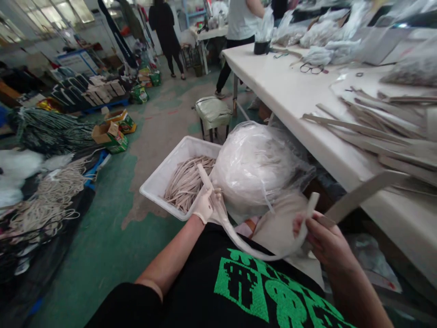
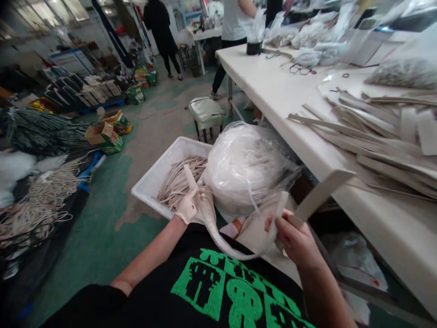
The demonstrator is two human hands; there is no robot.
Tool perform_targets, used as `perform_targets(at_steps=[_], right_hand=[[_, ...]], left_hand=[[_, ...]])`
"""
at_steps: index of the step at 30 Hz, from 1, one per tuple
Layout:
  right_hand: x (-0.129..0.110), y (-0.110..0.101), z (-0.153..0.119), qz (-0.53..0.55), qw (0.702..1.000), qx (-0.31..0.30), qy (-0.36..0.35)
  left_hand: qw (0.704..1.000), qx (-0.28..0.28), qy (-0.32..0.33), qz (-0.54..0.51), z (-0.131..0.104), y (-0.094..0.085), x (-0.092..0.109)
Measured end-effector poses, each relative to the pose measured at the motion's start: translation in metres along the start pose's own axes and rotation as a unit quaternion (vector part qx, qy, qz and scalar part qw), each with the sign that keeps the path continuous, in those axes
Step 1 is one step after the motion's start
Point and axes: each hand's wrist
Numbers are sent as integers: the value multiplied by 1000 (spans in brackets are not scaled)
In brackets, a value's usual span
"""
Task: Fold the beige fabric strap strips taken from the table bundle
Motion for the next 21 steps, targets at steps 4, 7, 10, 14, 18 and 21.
perform_targets(at_steps=[4,7,10,14,18,21], right_hand=[[-12,33,32,75,996,19,36],[-19,50,57,119,993,8,21],[-19,59,74,132,991,-8,21],[-16,59,85,89,996,-22,-21],[-19,45,87,72,994,33,-70],[-19,37,87,88,992,65,-67]], left_hand=[[987,-121,2,108,-24,25,-19],[958,-192,1,211,-43,43,-20],[925,-232,-5,301,-56,59,-19],[894,-257,-13,368,-59,66,-26],[874,-290,-47,387,-54,52,-37],[869,-306,-79,380,-51,43,-37]])
Point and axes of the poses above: each hand's wrist, its own z-axis towards the middle knuckle, its own y-axis out of the palm, x = y × z
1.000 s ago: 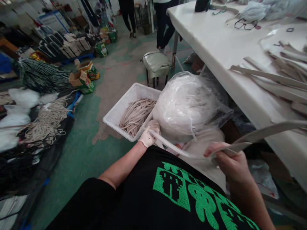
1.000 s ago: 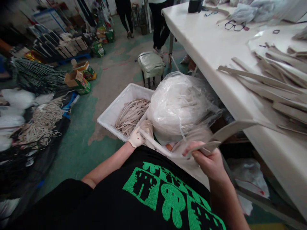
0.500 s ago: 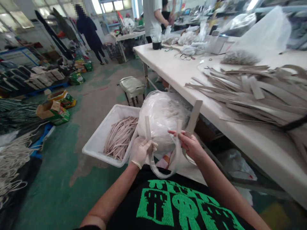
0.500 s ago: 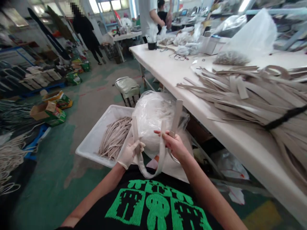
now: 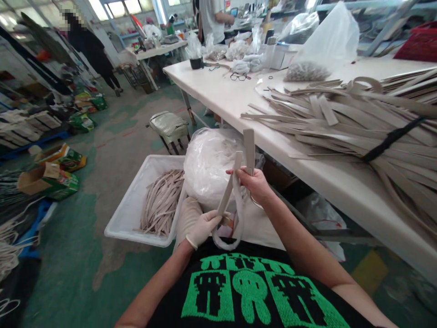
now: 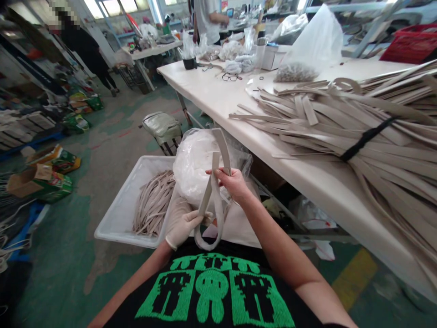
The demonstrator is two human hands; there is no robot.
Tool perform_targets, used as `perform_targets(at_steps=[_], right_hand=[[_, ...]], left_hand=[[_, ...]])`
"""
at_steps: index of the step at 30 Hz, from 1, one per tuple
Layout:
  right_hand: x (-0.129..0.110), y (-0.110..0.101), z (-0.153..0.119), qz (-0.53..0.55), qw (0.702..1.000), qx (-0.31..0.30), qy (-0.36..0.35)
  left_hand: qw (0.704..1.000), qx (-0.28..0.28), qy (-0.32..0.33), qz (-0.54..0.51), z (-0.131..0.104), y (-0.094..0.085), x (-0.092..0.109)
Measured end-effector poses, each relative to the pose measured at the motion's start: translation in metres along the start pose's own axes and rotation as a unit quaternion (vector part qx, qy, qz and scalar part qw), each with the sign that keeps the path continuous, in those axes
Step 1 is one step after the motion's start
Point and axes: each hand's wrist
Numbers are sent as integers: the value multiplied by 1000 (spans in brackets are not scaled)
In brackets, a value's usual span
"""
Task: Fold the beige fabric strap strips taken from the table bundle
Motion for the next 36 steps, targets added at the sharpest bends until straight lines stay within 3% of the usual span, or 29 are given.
perform_targets(at_steps=[4,10,16,24,31,33,36], right_hand=[[14,5,-5,6,1000,-4,20],[36,22,-17,14,999,11,47],[34,15,-20,41,998,15,41],[40,16,-25,49,998,42,19],[11,-4,-21,9,1000,16,-22],[5,-7,-21,-17,999,-3,-30],[5,0,-23,-35,999,-25,-25]], left_hand=[[1000,11,-1,-28,1,2,15],[992,82,83,43,12,12,42],[979,38,73,187,15,12,26],[978,73,37,194,17,31,16],[955,33,31,293,11,13,17],[956,9,26,291,8,10,21],[978,-25,33,206,13,14,28]])
Point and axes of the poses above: each hand's wrist, its own z-axis towards the middle knuckle, its own y-axis out of the palm, x = y × z
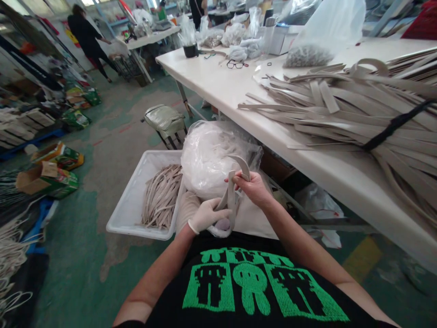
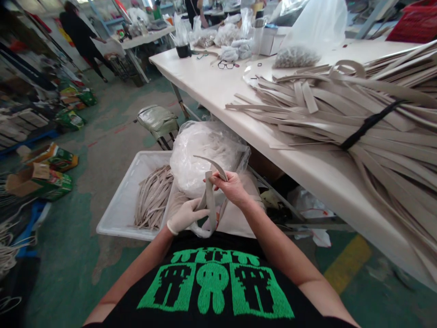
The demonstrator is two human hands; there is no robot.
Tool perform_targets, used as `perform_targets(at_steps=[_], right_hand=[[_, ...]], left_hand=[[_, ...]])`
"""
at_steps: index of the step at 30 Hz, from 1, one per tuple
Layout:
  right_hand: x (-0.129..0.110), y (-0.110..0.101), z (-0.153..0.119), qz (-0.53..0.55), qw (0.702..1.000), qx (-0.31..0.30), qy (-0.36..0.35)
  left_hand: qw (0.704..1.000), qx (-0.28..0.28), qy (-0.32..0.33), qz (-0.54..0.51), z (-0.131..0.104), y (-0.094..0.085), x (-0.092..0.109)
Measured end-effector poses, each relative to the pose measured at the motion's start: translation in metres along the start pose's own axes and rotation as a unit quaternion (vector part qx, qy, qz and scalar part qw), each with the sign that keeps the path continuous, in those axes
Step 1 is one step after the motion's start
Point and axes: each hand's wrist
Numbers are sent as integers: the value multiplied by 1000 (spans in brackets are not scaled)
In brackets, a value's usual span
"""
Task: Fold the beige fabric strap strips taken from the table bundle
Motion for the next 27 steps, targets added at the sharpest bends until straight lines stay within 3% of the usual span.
perform_targets(at_steps=[4,8,13,16,19,23,27], right_hand=[[8,12,-5,-43,999,-7,11],[5,3,-3,-86,995,51,-22],[-14,-20,7,3,983,179,-30],[-19,-23,11,32,980,194,-10],[-13,-23,14,63,975,212,2],[4,-23,17,74,971,225,39],[28,-28,12,9,972,220,81]], left_hand=[[993,40,21,-109,19,11,6],[997,26,10,-75,22,16,-1],[997,-31,-62,-15,-2,7,-20],[982,-80,-121,-120,-19,-7,-29],[954,-112,-128,-249,-37,-25,-40],[938,34,-59,-340,-68,-56,-50],[906,233,48,-350,-104,-104,-33]])
Point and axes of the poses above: each hand's wrist, its own z-axis towards the middle knuckle, its own y-axis out of the palm, x = y × z
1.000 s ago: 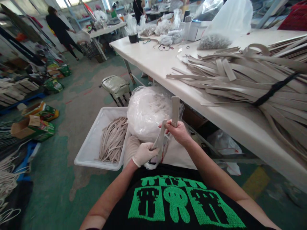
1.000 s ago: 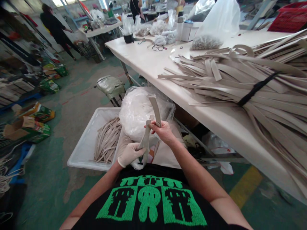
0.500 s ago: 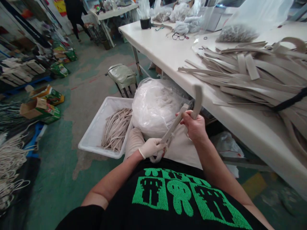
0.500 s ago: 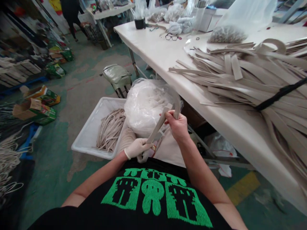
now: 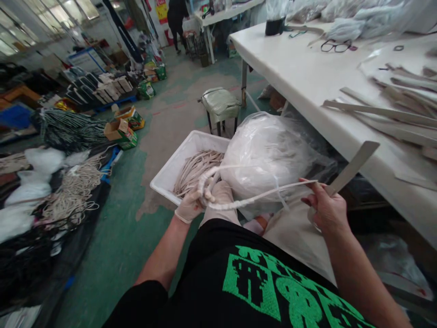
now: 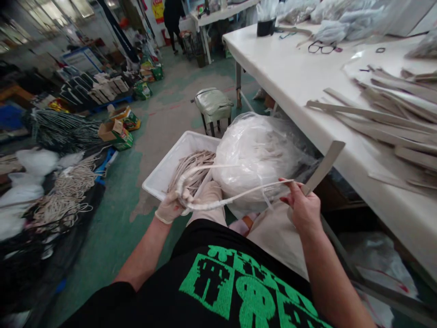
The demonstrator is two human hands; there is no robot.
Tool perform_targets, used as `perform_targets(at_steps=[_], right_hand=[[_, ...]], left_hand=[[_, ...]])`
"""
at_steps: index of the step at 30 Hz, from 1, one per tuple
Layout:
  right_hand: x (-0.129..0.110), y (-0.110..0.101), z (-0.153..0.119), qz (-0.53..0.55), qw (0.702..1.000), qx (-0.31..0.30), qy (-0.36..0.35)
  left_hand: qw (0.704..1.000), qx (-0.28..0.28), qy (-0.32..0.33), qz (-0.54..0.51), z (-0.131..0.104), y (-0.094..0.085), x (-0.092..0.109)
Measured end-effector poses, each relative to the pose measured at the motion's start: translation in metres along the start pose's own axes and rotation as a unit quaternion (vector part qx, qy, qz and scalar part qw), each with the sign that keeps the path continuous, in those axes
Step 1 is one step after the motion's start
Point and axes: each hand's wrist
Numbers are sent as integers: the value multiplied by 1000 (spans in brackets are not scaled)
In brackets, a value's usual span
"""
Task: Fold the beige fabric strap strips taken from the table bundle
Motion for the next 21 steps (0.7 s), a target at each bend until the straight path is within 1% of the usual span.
perform_targets(at_steps=[2,4,7,10,12,13,14,15,16,17,18,19,20,21], right_hand=[[17,-9,0,-60,998,-16,-20],[35,-22,0,-131,989,-34,-56],[58,-44,-1,-237,967,-45,-81],[71,-58,-6,-312,947,-40,-72],[75,-61,-9,-331,940,-27,-78],[76,-61,-10,-331,940,-18,-83],[78,-60,-11,-325,942,-10,-88],[79,-59,-12,-316,944,-2,-92],[81,-58,-12,-305,948,5,-93],[82,-57,-12,-291,952,12,-93],[84,-57,-12,-274,957,20,-92],[85,-57,-11,-255,962,27,-90],[86,-57,-11,-235,967,34,-88],[86,-57,-10,-217,972,40,-86]], left_hand=[[994,59,93,23,-2,-12,35],[978,96,172,72,0,-21,70],[942,139,254,167,14,-34,112],[903,173,304,248,46,-52,139],[877,203,302,315,73,-68,148],[860,222,280,365,88,-76,149],[836,241,243,429,102,-81,148],[800,259,200,503,115,-85,144],[753,272,162,577,126,-85,137],[702,276,137,642,136,-81,127],[660,269,131,689,144,-73,114],[636,250,140,716,149,-62,98],[631,223,161,726,153,-47,79],[640,186,184,722,153,-29,59]])
Point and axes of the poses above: each hand's wrist, its own z-axis towards the middle knuckle, its own y-axis out of the palm, x = y × z
